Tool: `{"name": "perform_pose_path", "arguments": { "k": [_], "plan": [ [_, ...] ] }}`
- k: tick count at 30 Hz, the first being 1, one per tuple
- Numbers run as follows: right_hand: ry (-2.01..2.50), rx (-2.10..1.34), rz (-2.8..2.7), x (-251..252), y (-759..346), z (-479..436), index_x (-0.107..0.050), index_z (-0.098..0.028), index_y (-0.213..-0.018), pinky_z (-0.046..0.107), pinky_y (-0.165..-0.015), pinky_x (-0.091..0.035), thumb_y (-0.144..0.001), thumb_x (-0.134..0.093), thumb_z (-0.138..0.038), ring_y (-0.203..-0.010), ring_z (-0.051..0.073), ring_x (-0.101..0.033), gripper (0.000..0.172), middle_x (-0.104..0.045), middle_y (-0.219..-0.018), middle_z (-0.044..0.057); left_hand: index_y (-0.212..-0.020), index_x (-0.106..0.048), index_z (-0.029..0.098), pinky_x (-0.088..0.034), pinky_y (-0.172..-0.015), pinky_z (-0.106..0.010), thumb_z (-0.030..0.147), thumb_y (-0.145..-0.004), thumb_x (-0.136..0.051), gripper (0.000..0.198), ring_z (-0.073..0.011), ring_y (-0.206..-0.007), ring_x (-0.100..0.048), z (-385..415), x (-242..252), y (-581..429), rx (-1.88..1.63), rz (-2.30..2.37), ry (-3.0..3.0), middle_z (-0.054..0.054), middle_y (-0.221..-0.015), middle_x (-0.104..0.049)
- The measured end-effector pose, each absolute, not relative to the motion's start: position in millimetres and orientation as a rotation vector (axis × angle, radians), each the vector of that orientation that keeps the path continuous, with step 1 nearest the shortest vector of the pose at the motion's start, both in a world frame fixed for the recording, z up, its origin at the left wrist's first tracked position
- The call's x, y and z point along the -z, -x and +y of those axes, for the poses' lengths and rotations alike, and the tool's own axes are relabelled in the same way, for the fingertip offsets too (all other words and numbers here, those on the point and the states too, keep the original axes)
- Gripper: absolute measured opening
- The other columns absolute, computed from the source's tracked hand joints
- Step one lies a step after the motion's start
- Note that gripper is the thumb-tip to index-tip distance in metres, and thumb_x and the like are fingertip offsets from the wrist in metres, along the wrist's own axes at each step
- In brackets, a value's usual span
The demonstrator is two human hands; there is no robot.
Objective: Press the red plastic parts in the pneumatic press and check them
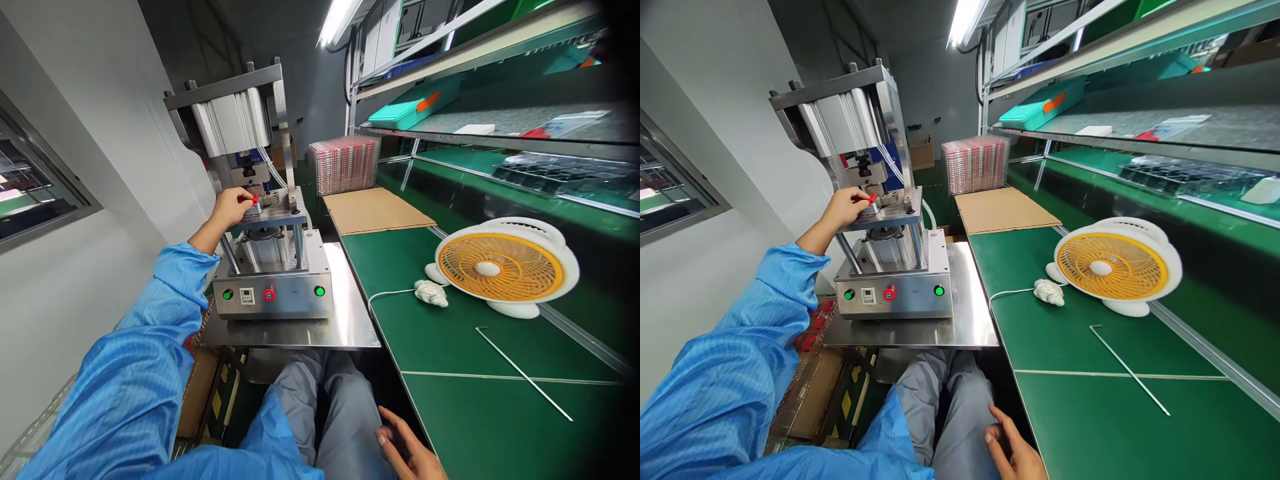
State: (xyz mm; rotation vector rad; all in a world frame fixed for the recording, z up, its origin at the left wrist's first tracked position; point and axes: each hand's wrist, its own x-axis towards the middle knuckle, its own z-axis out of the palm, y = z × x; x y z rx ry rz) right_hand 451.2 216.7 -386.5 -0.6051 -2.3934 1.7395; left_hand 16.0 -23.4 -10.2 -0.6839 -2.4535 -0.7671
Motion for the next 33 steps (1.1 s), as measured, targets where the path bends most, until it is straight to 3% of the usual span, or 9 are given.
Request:
{"name": "perform_pose_path", "arguments": {
  "k": [4,12,21,26,29,33],
  "plan": [
    [0.552,-1.707,-2.448,385.5,-451.1,216.0,-0.064,-0.022,-0.127,0.028,-0.06,-0.053,-0.083,-0.058,-0.067,-0.068,0.021,-0.065,0.063,-0.072,-0.09,0.006,-0.099,-0.074,0.016,-0.049,-0.088,-0.032,0.028,-0.079,-0.06,0.027,-0.0184,-0.091,-0.062,-20.4,15.5,-23.9,0.812,-2.438,0.627,-0.006,-0.103,-0.074],
    [0.516,-1.601,-2.481,383.3,-448.8,219.3,-0.058,-0.022,-0.132,0.029,-0.059,-0.051,-0.086,-0.053,-0.066,-0.063,0.02,-0.062,0.064,-0.07,-0.087,0.004,-0.101,-0.073,0.016,-0.047,-0.096,-0.032,0.027,-0.08,-0.058,0.028,-0.0191,-0.102,-0.063,-25.0,26.6,-27.0,0.9,-2.235,0.572,-0.007,-0.112,-0.073],
    [0.553,-1.595,-2.434,391.4,-443.4,222.2,-0.057,-0.022,-0.131,0.033,-0.063,-0.055,-0.083,-0.057,-0.066,-0.064,0.021,-0.064,0.065,-0.069,-0.085,0.003,-0.084,-0.074,0.015,-0.05,-0.088,-0.033,0.021,-0.076,-0.061,0.016,-0.0181,-0.084,-0.064,-30.3,31.5,-17.3,1.01,-2.283,0.545,-0.006,-0.091,-0.075],
    [0.554,-1.749,-2.243,380.8,-438.4,220.1,-0.06,-0.02,-0.128,0.036,-0.069,-0.058,-0.078,-0.064,-0.068,-0.072,0.023,-0.068,0.069,-0.069,-0.088,0.006,-0.091,-0.07,0.016,-0.046,-0.101,-0.036,0.019,-0.079,-0.061,0.015,-0.02,-0.103,-0.061,-32.4,41.9,-15.9,1.031,-1.991,0.631,-0.008,-0.103,-0.07],
    [0.59,-1.779,-2.13,374.8,-425.1,222.2,-0.06,-0.018,-0.126,0.036,-0.069,-0.058,-0.076,-0.068,-0.068,-0.073,0.023,-0.068,0.071,-0.07,-0.089,0.007,-0.104,-0.066,0.016,-0.045,-0.103,-0.033,0.023,-0.088,-0.055,0.021,-0.0177,-0.113,-0.059,-45.1,61.4,-27.8,1.175,-1.746,0.557,-0.007,-0.113,-0.066],
    [0.544,-1.722,-2.111,368.1,-384.0,227.5,-0.059,-0.018,-0.122,0.037,-0.07,-0.058,-0.076,-0.071,-0.064,-0.078,0.024,-0.067,0.066,-0.07,-0.093,0.009,-0.11,-0.062,0.017,-0.05,-0.095,-0.027,0.032,-0.096,-0.045,0.026,-0.0145,-0.11,-0.062,-70.2,127.5,-56.9,1.392,-1.645,0.339,-0.007,-0.113,-0.067]
  ]
}}
